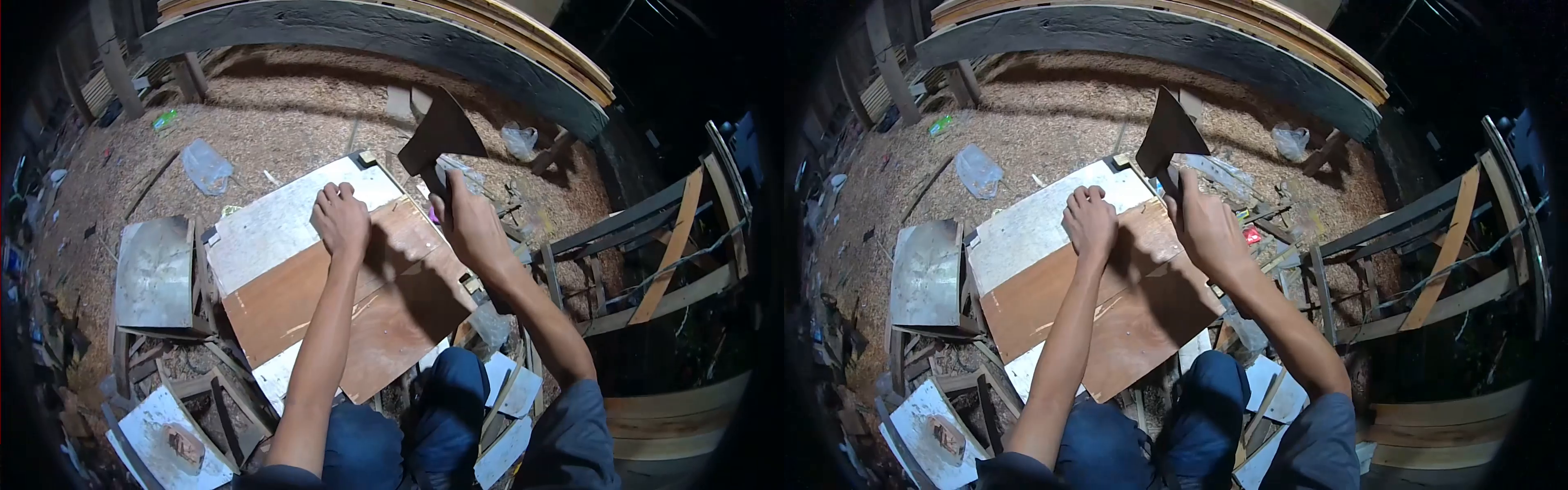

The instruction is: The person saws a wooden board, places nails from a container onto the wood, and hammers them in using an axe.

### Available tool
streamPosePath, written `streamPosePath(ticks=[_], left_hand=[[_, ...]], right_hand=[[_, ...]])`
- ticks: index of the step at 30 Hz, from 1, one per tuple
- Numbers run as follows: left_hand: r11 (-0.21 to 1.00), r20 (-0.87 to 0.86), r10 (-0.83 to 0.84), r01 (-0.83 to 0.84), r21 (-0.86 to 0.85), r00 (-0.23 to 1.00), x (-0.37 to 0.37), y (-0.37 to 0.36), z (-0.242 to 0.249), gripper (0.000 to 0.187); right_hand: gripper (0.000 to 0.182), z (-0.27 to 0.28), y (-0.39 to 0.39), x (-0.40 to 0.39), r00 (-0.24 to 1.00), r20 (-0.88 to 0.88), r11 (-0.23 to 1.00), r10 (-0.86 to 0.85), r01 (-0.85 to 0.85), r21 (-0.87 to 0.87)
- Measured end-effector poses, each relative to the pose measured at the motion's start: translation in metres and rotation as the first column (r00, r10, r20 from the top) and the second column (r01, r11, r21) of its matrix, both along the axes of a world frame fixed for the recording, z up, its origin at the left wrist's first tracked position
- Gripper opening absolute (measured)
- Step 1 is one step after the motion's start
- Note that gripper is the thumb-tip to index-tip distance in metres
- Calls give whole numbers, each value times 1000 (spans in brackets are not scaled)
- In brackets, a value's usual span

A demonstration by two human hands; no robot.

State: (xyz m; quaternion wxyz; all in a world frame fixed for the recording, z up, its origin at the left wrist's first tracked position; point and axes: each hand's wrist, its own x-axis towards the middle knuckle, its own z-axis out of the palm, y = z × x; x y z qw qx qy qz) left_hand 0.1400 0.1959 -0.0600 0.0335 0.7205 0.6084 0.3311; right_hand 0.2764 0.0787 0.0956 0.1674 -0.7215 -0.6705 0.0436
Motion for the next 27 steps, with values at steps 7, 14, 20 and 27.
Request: streamPosePath(ticks=[7, 14, 20, 27], left_hand=[[999, 51, -26, 27, -27, 998, -2, 0, 1, 27], [1000, 5, -12, 12, -24, 1000, -2, -3, 7, 26], [998, 73, -37, 33, 56, 997, -1, -1, -2, 31], [999, 68, -38, 38, 7, 997, 1, 1, -1, 26]], right_hand=[[32, -42, 6, 1, 967, 206, 988, 147, -133, -80], [29, -26, 1, -4, 981, 188, 999, 48, -50, 7], [28, -36, 3, 18, 976, 172, 984, 133, -110, -138], [30, -32, 13, 5, 993, 101, 993, 53, -42, -107]])
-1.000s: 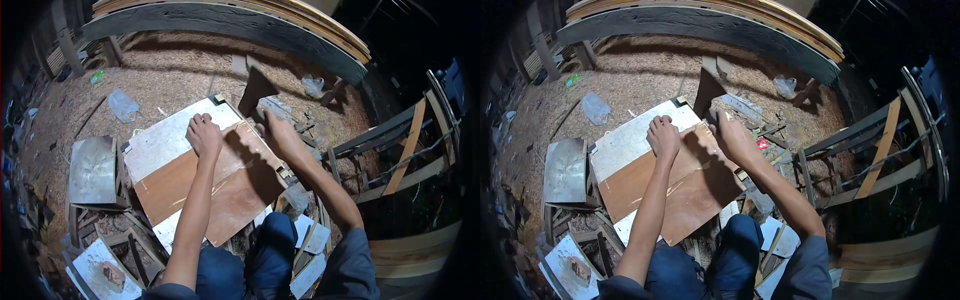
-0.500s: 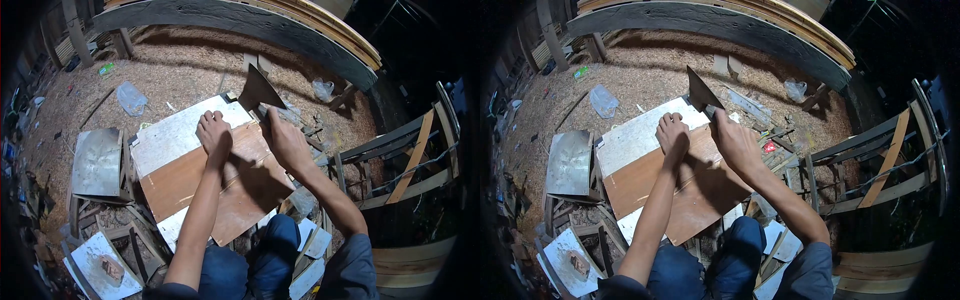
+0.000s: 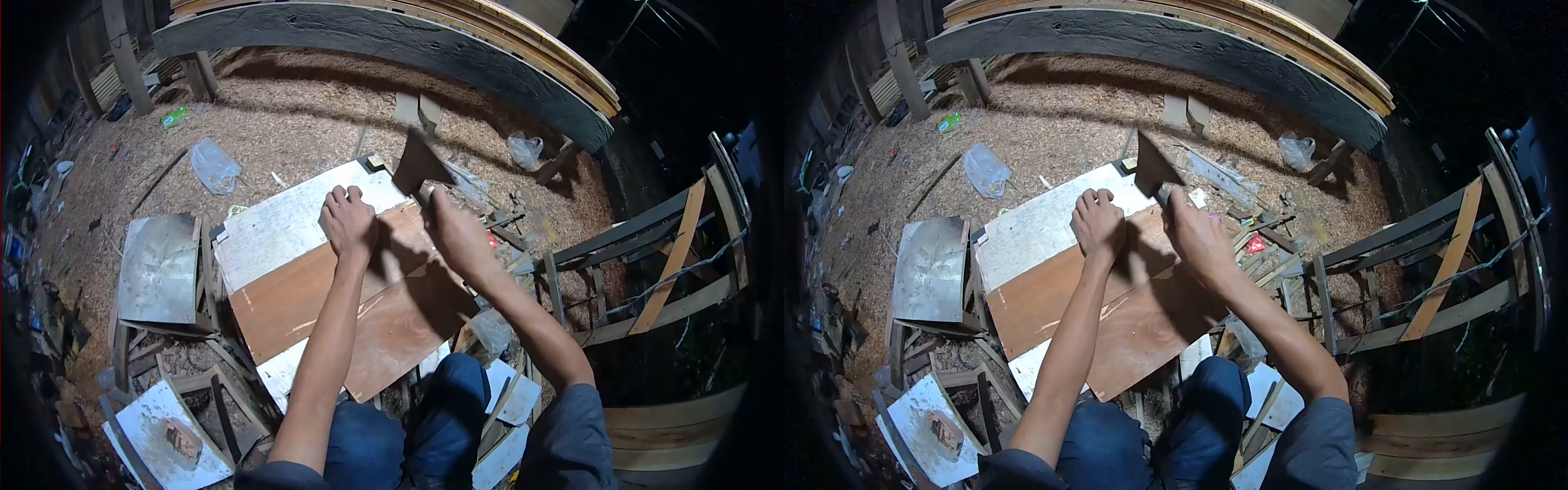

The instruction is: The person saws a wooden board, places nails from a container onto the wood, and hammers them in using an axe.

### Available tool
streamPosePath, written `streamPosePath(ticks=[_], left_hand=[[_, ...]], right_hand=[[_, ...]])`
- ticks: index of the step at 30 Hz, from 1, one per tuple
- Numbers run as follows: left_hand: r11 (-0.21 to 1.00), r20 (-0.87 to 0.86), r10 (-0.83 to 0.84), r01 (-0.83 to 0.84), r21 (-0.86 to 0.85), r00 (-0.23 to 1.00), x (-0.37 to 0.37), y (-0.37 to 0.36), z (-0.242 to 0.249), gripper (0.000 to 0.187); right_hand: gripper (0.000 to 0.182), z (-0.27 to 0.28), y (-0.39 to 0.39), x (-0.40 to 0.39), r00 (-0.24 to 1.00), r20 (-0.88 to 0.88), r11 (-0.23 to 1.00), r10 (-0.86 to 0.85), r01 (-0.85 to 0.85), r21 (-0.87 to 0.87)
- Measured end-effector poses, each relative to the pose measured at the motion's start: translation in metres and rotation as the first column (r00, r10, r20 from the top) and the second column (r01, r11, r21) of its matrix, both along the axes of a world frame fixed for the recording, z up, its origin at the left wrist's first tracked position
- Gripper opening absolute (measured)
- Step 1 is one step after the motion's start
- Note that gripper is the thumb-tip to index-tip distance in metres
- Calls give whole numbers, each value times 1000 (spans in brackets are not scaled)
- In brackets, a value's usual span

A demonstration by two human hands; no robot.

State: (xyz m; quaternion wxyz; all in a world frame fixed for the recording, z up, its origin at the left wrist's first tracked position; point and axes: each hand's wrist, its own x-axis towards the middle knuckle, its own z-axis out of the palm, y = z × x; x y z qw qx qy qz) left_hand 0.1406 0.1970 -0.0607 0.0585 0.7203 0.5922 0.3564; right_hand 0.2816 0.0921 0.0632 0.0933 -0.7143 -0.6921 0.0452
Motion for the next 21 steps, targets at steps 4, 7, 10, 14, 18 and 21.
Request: streamPosePath(ticks=[4, 7, 10, 14, 18, 21], left_hand=[[1000, -30, 3, -2, 20, 1000, -2, -2, 0, 24], [1000, -35, 8, -9, -1, 999, 0, -3, 1, 24], [1000, -16, 25, -25, -3, 1000, 0, -2, 1, 25], [1000, -41, 14, -14, 1, 999, -1, -9, 1, 25], [1000, -23, 13, -13, 23, 1000, 0, -3, -5, 23], [999, 1, -39, 39, 28, 999, -2, -4, 7, 17]], right_hand=[[30, -33, 10, 14, 996, 21, 996, 88, -87, -23], [29, -8, 19, 11, 996, -26, 997, 80, -80, 5], [29, 16, 11, -10, 992, -116, 996, -40, 49, 72], [34, -57, 10, 10, 988, -76, 991, -133, 130, -34], [36, -28, 15, 24, 989, -107, 989, -99, 86, -121], [38, -26, -8, 13, 958, -244, 988, -153, 157, -5]])
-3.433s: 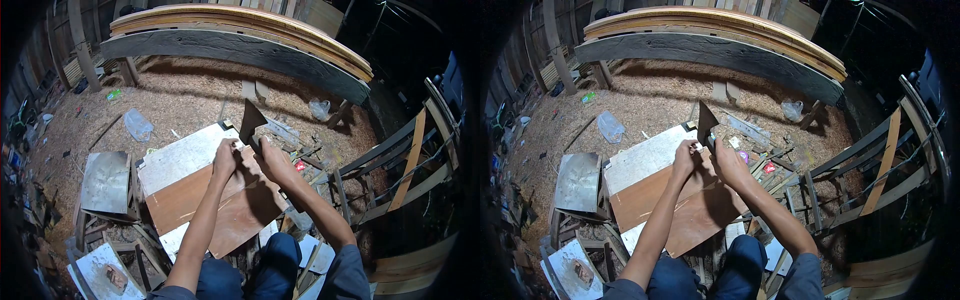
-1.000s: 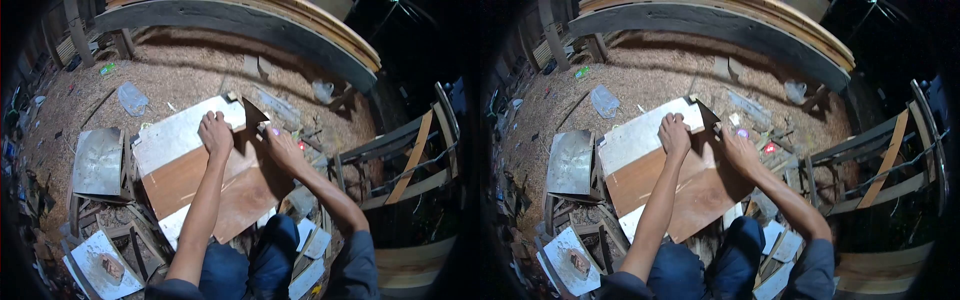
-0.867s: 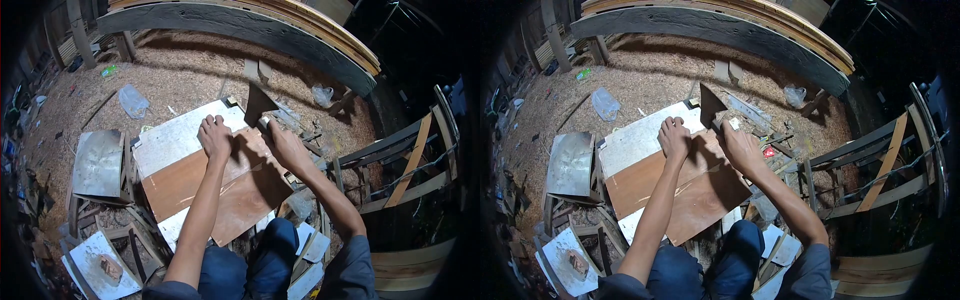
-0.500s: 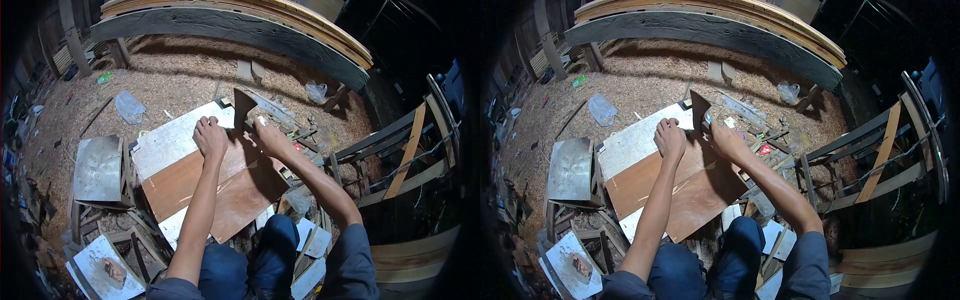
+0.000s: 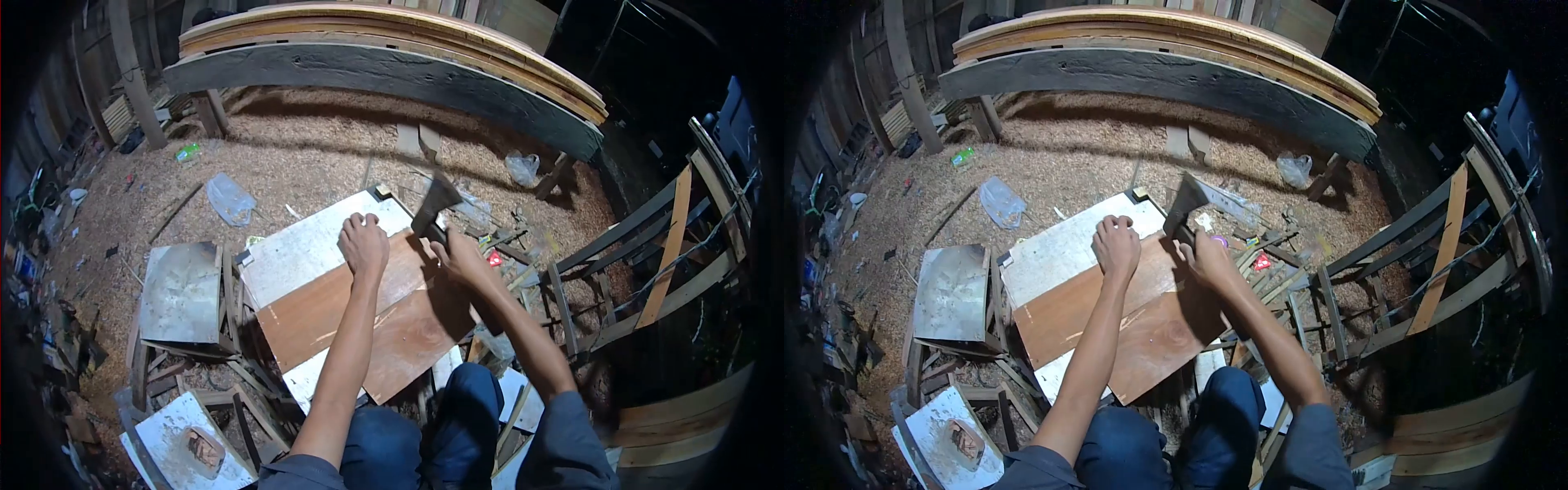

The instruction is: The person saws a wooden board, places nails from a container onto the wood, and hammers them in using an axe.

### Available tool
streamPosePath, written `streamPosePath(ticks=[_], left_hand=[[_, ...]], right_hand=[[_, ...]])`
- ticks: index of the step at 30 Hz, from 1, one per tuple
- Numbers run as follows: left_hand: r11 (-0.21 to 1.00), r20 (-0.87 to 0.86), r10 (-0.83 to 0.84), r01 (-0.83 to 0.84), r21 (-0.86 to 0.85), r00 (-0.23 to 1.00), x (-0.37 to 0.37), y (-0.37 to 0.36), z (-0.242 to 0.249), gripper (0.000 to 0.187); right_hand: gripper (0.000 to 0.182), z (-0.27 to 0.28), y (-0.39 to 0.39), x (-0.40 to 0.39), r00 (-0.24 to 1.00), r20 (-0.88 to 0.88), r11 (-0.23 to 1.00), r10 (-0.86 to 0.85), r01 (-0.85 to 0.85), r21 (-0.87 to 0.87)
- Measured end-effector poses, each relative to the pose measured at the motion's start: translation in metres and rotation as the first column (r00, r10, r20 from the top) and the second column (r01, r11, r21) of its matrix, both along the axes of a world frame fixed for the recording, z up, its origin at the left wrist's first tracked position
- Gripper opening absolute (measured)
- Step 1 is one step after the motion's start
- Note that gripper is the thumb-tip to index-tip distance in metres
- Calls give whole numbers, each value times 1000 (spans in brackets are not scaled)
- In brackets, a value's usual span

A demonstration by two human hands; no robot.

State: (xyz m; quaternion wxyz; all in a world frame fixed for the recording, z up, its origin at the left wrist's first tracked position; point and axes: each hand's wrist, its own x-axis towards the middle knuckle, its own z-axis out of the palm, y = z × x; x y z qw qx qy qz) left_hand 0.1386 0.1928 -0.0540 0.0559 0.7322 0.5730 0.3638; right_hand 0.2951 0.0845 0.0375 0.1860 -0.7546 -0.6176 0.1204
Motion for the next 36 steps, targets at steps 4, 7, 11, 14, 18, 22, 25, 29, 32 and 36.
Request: streamPosePath(ticks=[4, 7, 11, 14, 18, 22, 25, 29, 32, 36], left_hand=[[983, -10, -184, 184, -11, 983, 3, -9, 10, 15], [956, -32, -293, 293, -21, 955, 5, -11, 12, 18], [951, -57, -309, 309, -24, 949, 12, -17, 6, 23], [967, -111, -256, 255, -20, 960, 19, -26, 9, 25], [966, -112, -248, 255, 47, 962, 22, -36, 12, 24], [913, -126, -388, 400, 87, 913, 24, -36, 14, 26], [925, -152, -373, 379, 15, 915, 23, -38, 14, 24], [933, -166, -354, 361, 11, 920, 25, -35, 13, 21], [940, -171, -332, 341, 27, 928, 28, -29, 9, 28], [936, -229, -338, 351, 17, 913, 24, -27, 2, 39]], right_hand=[[40, 12, -46, -21, 925, -350, 985, -151, 170, 24], [43, -5, -70, -23, 917, -364, 973, -162, 210, 98], [45, -35, -83, -11, 854, -477, 952, -209, 289, 99], [44, -54, -83, -1, 838, -521, 933, -162, 302, 195], [40, -31, -94, -10, 637, -739, 933, -219, 359, 34], [37, -27, -93, -14, 634, -742, 930, -216, 365, 41], [35, -31, -91, -12, 697, -688, 937, -203, 341, 69], [36, -29, -88, -12, 691, -699, 942, -182, 326, 78], [37, -22, -90, -12, 592, -784, 938, -190, 345, 33], [36, -37, -90, -8, 498, -855, 928, -146, 367, 56]])
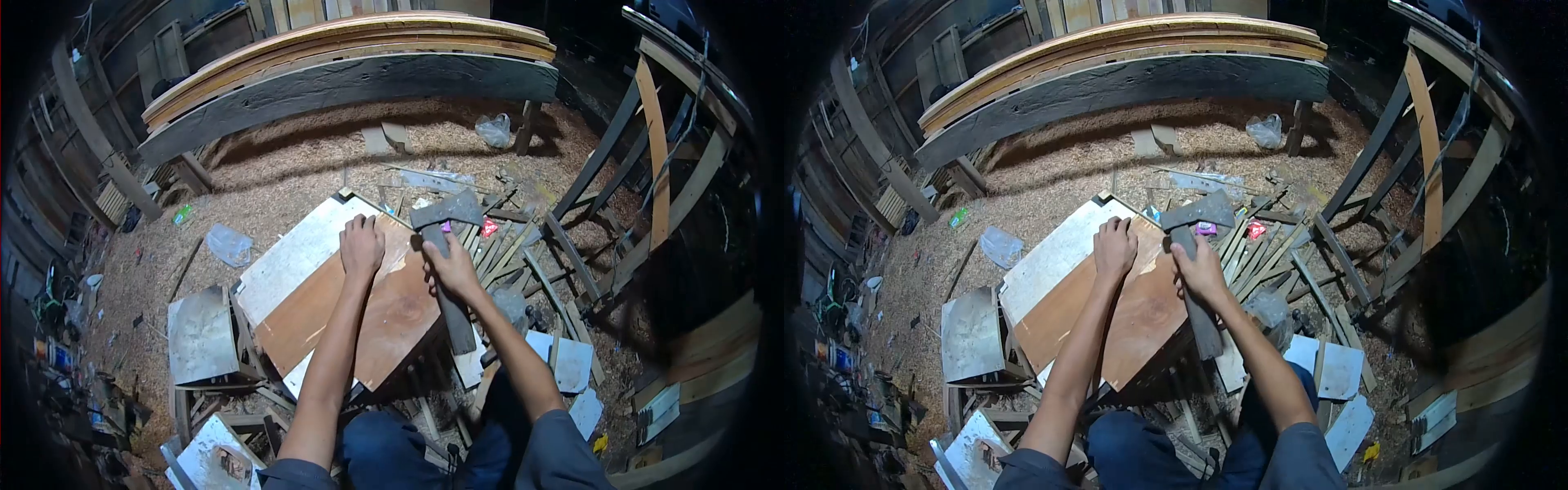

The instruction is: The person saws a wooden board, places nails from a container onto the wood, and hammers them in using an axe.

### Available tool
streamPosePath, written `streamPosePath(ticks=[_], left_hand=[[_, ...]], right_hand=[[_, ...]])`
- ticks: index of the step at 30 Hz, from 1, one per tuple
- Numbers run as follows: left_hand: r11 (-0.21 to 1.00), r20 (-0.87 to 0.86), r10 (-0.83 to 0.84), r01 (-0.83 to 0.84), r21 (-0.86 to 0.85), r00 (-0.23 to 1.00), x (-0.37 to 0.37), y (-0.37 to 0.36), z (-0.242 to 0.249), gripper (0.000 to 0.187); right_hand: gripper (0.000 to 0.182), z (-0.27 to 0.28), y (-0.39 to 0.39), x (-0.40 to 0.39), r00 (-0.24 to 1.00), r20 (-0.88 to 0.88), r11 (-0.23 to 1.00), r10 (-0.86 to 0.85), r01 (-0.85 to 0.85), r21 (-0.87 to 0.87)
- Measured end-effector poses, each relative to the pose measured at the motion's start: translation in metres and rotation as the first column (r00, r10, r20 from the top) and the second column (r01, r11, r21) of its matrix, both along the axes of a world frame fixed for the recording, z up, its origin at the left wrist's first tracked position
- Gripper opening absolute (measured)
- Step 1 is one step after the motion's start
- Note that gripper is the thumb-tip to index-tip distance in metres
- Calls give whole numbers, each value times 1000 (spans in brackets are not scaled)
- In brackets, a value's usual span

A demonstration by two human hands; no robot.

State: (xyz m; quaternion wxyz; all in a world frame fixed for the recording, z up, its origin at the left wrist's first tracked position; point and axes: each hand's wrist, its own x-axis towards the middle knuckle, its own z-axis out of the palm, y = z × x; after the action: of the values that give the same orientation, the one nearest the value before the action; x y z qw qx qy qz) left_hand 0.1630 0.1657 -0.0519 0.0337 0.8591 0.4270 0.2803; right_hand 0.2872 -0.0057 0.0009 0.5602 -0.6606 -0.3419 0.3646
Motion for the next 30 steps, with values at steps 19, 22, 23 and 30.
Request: streamPosePath(ticks=[19, 22, 23, 30], left_hand=[[983, -28, -133, 128, -132, 991, -63, -89, 26, 51], [986, 7, -145, 145, -83, 989, -63, -91, 25, 46], [981, 26, -178, 179, -72, 984, -65, -87, 21, 44], [871, 279, -388, 448, -200, 878, -82, -81, 14, 21]], right_hand=[[52, 24, -78, 5, 980, 195, 999, 34, -30, -24], [54, 24, -79, 6, 965, 261, 1000, 22, -16, -26], [55, 11, -77, 14, 950, 312, 1000, 16, -21, 13], [54, 0, -101, 32, 895, 442, 998, 53, -61, 4]])
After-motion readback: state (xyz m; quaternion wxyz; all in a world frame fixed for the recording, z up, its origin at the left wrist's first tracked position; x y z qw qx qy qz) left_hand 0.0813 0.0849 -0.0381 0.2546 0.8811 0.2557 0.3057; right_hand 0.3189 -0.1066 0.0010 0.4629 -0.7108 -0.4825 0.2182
